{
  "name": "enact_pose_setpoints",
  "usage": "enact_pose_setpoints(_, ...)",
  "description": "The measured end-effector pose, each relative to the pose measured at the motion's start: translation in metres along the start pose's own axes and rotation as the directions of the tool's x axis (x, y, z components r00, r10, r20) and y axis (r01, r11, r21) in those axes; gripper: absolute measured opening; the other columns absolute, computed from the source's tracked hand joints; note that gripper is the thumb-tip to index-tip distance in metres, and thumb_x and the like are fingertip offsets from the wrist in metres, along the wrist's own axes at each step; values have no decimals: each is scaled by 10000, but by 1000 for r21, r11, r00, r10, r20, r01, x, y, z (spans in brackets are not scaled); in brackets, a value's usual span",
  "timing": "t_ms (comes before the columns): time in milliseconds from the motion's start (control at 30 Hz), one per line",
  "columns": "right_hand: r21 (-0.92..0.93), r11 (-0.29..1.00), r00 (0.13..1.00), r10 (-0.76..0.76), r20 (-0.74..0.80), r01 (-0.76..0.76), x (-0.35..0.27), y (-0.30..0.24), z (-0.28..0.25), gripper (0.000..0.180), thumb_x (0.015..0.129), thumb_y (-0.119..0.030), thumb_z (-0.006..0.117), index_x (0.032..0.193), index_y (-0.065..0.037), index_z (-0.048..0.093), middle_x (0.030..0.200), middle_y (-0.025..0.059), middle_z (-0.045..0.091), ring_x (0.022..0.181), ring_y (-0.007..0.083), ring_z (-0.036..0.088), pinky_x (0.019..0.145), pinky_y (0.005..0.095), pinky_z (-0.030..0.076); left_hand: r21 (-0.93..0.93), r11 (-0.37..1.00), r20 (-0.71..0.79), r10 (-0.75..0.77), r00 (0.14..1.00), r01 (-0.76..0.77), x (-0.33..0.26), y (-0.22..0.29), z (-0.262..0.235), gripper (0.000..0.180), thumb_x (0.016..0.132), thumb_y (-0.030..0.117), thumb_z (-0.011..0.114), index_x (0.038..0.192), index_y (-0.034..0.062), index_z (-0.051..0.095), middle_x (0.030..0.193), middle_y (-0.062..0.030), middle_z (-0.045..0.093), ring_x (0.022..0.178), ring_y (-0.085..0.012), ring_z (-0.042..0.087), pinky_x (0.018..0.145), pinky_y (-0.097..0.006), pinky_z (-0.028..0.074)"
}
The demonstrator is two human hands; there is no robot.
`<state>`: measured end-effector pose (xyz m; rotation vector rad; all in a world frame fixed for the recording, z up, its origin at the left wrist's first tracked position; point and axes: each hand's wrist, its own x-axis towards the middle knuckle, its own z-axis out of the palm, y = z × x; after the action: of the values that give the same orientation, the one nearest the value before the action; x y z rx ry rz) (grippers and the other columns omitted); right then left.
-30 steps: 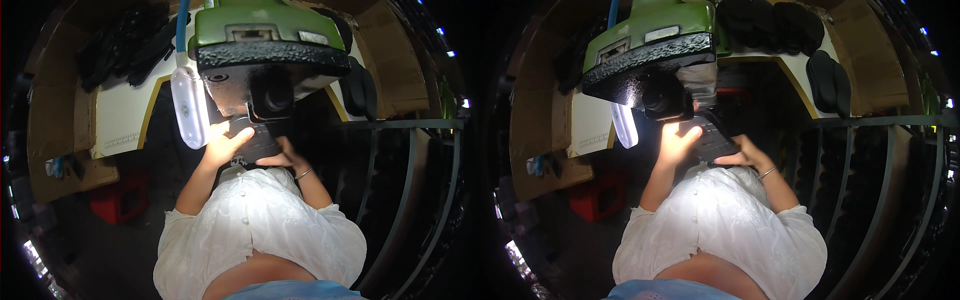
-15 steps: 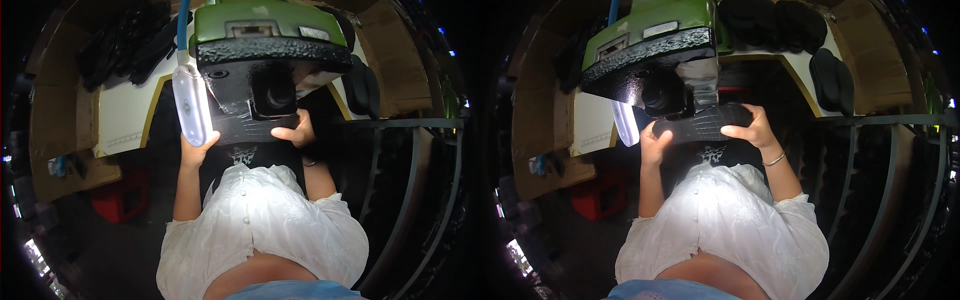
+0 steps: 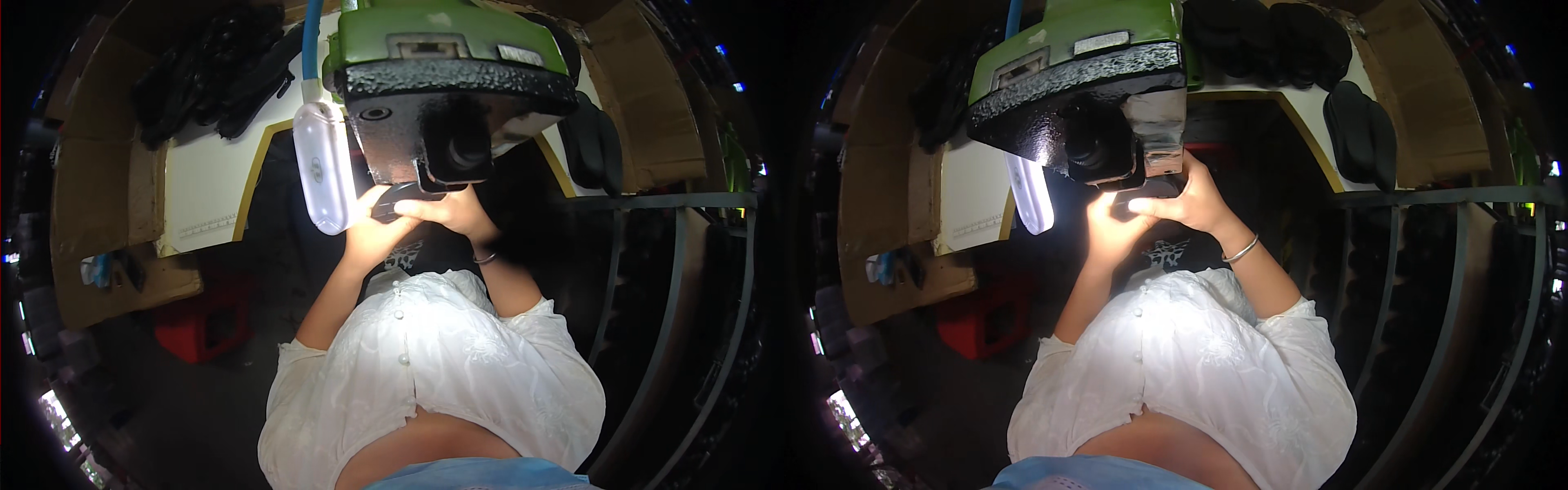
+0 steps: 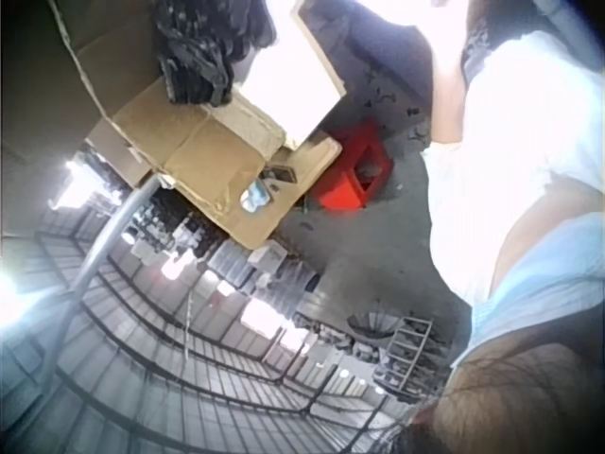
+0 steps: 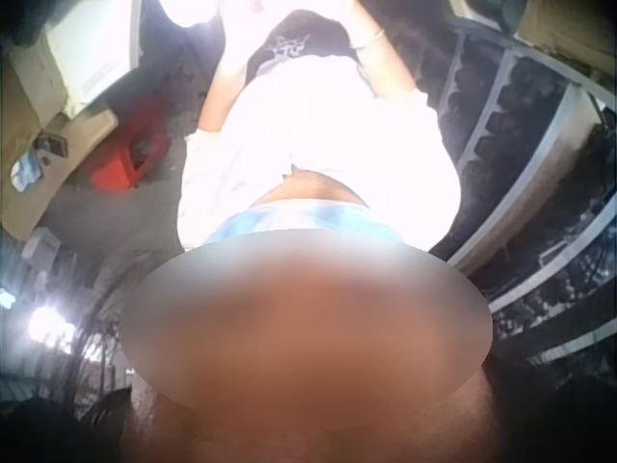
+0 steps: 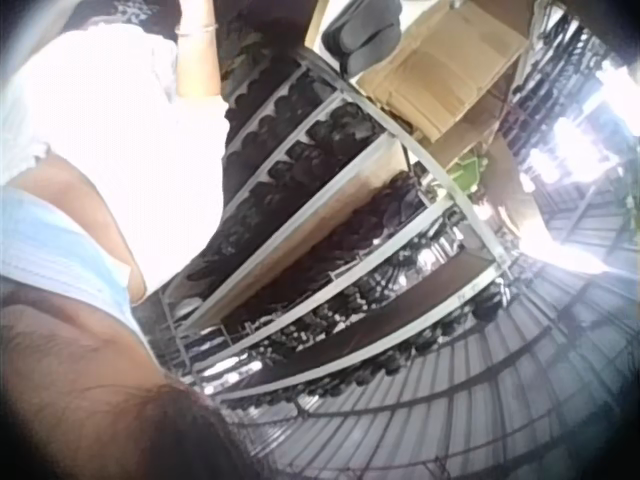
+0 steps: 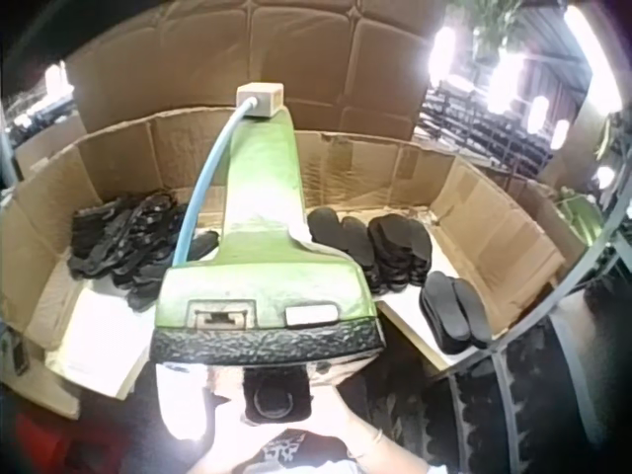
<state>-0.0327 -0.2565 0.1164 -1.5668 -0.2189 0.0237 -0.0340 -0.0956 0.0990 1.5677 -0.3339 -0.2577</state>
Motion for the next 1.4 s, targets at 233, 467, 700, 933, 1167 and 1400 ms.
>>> enact_pose_setpoints(233, -217, 933, 890, 342, 300, -285, -48, 34, -42, 447, 722, -169, 749, 1084, 26, 575, 941, 44, 615, 859, 114, 551, 796, 267, 452, -634, 770, -60, -140, 988, 71, -5, -24, 26, 236, 756, 19, 705, 940, -1, 560, 878, -62, 626, 783, -110, 588, 738, -248, 485)
enact_pose_setpoints(467, 189, 964, 957, 222, -184, -188, -65, 19, -114, 304, 639, 35, 722, 917, 9, 599, 811, 46, 628, 738, 109, 591, 703, 238, 485, -465, 872, -78, -210, 975, 151, 1, -3, 28, 224, 735, 14, 728, 905, -3, 582, 852, -36, 618, 765, -91, 580, 720, -231, 480)
enact_pose_setpoints(700, 250, 968, 967, 78, -243, -16, -32, -7, -76, 328, 653, 34, 700, 960, -3, 591, 832, 40, 630, 746, 104, 591, 730, 240, 484, -350, 935, -154, -119, 981, 59, -7, -1, -2, 226, 734, 36, 724, 918, -3, 597, 847, -53, 630, 755, -105, 589, 696, -249, 483)
enact_pose_setpoints(933, 99, 993, 994, -63, -87, 71, -16, -1, -18, 337, 709, -2, 718, 1018, 6, 583, 914, 56, 647, 829, 103, 600, 786, 249, 483, -156, 987, -341, -13, 940, -43, -26, -29, -68, 286, 711, -5, 724, 969, -26, 604, 893, -26, 630, 783, -74, 576, 694, -230, 478)
enact_pose_setpoints(1167, -115, 986, 980, -136, -148, 119, -6, 0, 15, 505, 665, -84, 784, 1091, -1, 526, 961, 77, 618, 875, 155, 596, 827, 282, 473, -160, 970, -120, -206, 971, 185, -35, -51, -97, 246, 753, 34, 703, 970, -5, 594, 857, -29, 619, 798, -98, 589, 707, -225, 477)
enact_pose_setpoints(1400, -310, 947, 997, 81, -19, -83, -8, -4, 9, 516, 655, -158, 793, 1058, 14, 522, 954, 130, 647, 861, 198, 645, 780, 306, 500, 856, 512, 291, -367, 883, -69, -31, 2, -52, 385, 805, 334, 611, 972, -12, 610, 939, -199, 614, 852, -360, 597, 756, -390, 471)
